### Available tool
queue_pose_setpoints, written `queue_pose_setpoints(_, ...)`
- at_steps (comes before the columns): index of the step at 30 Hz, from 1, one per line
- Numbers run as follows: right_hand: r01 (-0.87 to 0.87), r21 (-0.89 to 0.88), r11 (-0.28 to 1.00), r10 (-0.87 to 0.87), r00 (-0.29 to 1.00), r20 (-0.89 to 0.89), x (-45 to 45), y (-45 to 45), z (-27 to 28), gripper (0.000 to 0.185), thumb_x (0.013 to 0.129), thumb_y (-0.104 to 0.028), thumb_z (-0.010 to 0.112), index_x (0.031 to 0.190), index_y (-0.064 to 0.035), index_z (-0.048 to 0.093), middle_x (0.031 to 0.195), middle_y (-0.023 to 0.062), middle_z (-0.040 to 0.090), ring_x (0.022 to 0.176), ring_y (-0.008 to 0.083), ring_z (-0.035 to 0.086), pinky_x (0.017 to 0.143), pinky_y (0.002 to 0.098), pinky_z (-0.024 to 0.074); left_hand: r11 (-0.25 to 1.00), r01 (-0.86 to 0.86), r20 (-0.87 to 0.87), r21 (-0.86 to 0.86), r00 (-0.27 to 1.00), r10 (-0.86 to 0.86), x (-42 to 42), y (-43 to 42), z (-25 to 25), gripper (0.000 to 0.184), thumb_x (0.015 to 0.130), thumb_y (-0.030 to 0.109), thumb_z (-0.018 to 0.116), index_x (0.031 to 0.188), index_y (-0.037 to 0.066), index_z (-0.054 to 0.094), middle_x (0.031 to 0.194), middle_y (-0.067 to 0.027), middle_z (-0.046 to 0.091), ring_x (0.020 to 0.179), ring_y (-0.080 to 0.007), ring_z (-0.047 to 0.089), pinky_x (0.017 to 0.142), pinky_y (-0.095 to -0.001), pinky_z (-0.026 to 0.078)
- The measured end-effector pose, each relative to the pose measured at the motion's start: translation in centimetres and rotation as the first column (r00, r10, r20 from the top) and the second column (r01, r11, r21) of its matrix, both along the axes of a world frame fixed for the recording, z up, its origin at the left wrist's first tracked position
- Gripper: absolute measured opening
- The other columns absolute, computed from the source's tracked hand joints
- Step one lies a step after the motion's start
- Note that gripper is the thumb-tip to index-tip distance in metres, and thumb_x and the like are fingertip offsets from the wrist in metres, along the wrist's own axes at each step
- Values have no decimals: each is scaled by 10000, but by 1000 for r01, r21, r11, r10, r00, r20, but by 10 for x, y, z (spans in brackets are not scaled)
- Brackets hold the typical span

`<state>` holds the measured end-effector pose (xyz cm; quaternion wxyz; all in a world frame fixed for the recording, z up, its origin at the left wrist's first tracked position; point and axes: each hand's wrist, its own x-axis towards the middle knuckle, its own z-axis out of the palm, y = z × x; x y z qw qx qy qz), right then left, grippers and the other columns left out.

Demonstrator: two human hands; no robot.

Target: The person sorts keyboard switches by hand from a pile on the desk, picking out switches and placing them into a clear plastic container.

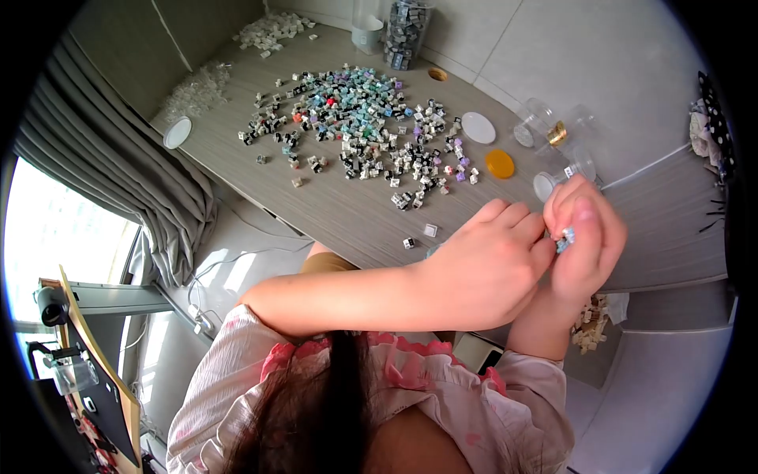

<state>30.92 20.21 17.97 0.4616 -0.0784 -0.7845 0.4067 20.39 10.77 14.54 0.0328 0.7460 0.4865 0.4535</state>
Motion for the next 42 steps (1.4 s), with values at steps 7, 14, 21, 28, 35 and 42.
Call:
queue_pose_setpoints(7,18,190,982,-40,993,112,1,-6,-6,91,727,-53,550,662,10,559,640,70,518,545,121,449,502,240,335,950,-236,314,203,935,165,-64,-28,-51,180,707,-40,593,882,-4,607,930,-142,607,897,-294,583,812,-391,457)
queue_pose_setpoints(14,-114,104,988,81,957,279,-1,-12,3,75,618,-1,456,639,29,522,658,134,575,568,174,541,544,254,423,463,-873,219,-154,427,878,-207,-51,-154,151,769,12,596,915,28,628,954,-127,585,909,-303,552,814,-382,447)
queue_pose_setpoints(21,-118,-171,978,140,983,119,11,20,-9,133,695,-12,378,630,24,489,665,145,560,588,184,501,564,287,408,399,-897,-119,-192,425,897,-232,-65,-176,235,769,119,638,1000,84,664,994,-96,617,999,-296,554,894,-405,418)
queue_pose_setpoints(28,-664,-564,490,542,739,-399,4,63,-101,463,909,-378,427,1048,39,574,967,217,604,884,305,574,784,388,456,428,-858,-91,-285,469,879,-233,-60,-167,261,775,162,673,1031,110,662,1007,-64,628,1018,-251,558,904,-402,391)
queue_pose_setpoints(35,-120,-692,712,129,991,-39,45,0,-144,1144,644,-506,813,1457,-5,183,1230,221,532,1184,363,507,1018,499,392,526,-798,11,-293,547,837,-243,-57,-178,243,768,154,715,997,92,663,954,-78,642,946,-264,574,845,-394,402)
queue_pose_setpoints(42,-118,-331,936,166,979,121,46,-19,-150,1169,538,-239,907,1450,-22,207,1302,187,453,1198,320,485,1012,447,389,569,-787,279,-238,506,816,-231,-55,-163,196,829,79,665,1012,9,649,860,-95,630,740,-170,588,709,-300,482)
